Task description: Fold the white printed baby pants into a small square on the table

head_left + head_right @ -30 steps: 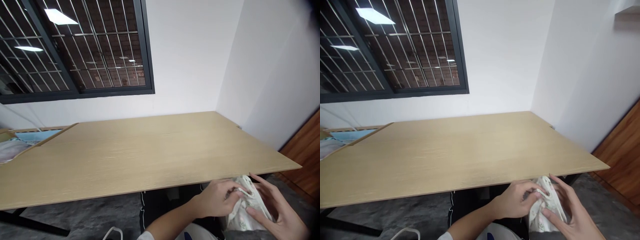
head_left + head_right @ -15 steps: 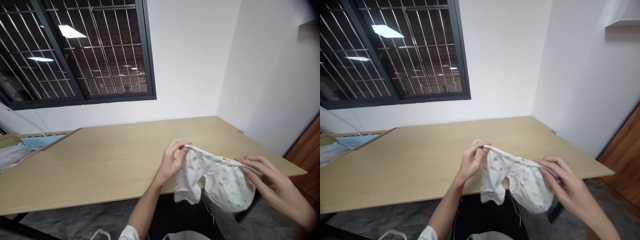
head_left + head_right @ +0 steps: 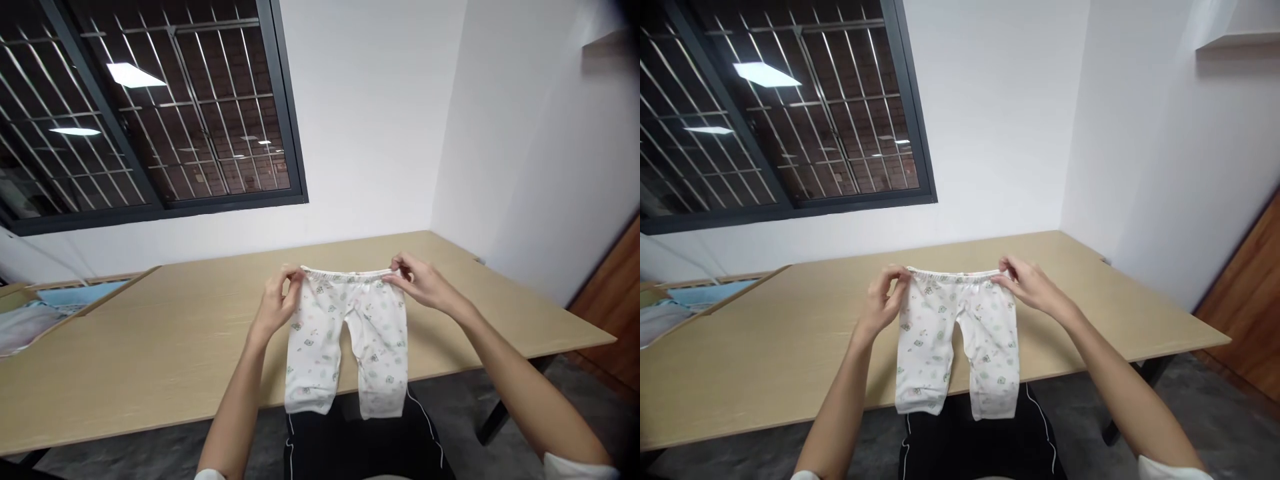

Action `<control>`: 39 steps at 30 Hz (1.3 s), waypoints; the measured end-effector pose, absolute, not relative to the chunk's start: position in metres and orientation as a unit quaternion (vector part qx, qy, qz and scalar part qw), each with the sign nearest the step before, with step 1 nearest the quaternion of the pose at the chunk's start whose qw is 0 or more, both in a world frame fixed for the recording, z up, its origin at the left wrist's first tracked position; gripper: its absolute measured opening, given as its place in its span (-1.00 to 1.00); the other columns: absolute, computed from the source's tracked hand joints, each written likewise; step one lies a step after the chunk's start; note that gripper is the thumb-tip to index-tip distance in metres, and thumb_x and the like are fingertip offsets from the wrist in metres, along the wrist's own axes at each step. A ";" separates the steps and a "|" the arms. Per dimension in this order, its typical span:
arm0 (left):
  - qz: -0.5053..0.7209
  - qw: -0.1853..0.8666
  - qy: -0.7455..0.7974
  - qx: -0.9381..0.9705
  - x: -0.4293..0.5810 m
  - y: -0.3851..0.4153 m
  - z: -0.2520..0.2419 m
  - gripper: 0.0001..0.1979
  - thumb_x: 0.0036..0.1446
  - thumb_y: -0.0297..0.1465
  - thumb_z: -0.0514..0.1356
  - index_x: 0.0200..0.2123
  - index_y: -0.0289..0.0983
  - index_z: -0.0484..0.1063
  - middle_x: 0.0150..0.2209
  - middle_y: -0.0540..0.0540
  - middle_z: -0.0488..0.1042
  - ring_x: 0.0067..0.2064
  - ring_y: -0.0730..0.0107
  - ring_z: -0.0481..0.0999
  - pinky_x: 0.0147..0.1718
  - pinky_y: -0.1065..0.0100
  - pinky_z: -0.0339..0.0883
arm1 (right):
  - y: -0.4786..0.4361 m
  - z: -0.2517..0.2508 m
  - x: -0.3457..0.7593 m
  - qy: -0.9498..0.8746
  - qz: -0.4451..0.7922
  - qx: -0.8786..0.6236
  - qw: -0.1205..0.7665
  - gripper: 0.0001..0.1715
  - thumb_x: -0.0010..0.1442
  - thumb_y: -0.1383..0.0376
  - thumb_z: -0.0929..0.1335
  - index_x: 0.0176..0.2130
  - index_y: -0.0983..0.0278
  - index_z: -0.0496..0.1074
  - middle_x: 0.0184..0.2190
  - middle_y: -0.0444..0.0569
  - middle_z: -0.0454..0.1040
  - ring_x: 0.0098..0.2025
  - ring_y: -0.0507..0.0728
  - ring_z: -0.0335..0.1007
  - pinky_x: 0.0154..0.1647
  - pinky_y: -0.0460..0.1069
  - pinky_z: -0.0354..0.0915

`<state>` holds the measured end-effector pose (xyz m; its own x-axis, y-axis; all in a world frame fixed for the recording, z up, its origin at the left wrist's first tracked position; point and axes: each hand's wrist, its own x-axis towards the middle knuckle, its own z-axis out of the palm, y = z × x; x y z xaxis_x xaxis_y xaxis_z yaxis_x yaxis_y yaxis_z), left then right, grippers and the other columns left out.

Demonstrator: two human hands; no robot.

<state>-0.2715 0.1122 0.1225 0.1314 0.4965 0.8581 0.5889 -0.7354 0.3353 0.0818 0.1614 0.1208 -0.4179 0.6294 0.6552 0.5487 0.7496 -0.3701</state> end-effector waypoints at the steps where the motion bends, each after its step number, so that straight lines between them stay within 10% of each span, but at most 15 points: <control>1: -0.523 0.042 -0.378 -0.763 -0.277 0.116 0.120 -0.84 0.38 -0.43 0.08 -0.18 -0.16 0.46 -0.19 -0.05 0.52 -0.14 0.35 0.52 -0.09 0.29 0.42 | 0.168 0.118 0.077 -0.848 0.062 -0.339 0.403 -0.75 0.43 0.04 0.33 -0.17 0.16 0.34 -0.37 -0.09 0.46 -0.40 0.12 0.35 -0.37 0.01 0.29; 20: -0.086 0.062 -0.656 -0.747 -0.304 0.224 0.035 -0.54 0.35 -0.38 -0.03 0.25 -0.37 0.29 0.26 -0.34 0.34 0.22 -0.01 0.35 0.26 0.10 0.15 | 0.325 0.017 -0.010 -0.924 0.001 -0.354 0.146 -0.65 0.39 0.43 0.24 -0.01 0.30 0.56 -0.01 0.15 0.55 0.02 0.24 0.36 0.09 0.06 0.21; 39: -0.022 0.013 -0.720 -0.694 -0.260 0.282 0.020 -0.54 0.34 -0.47 -0.05 0.25 -0.49 0.23 0.32 -0.57 0.22 0.30 -0.25 0.25 0.24 -0.16 0.06 | 0.426 -0.048 -0.027 -0.850 0.088 -0.484 0.188 -0.71 0.28 0.43 0.28 -0.10 0.32 0.55 0.12 0.22 0.38 0.10 0.30 0.25 0.19 0.17 0.22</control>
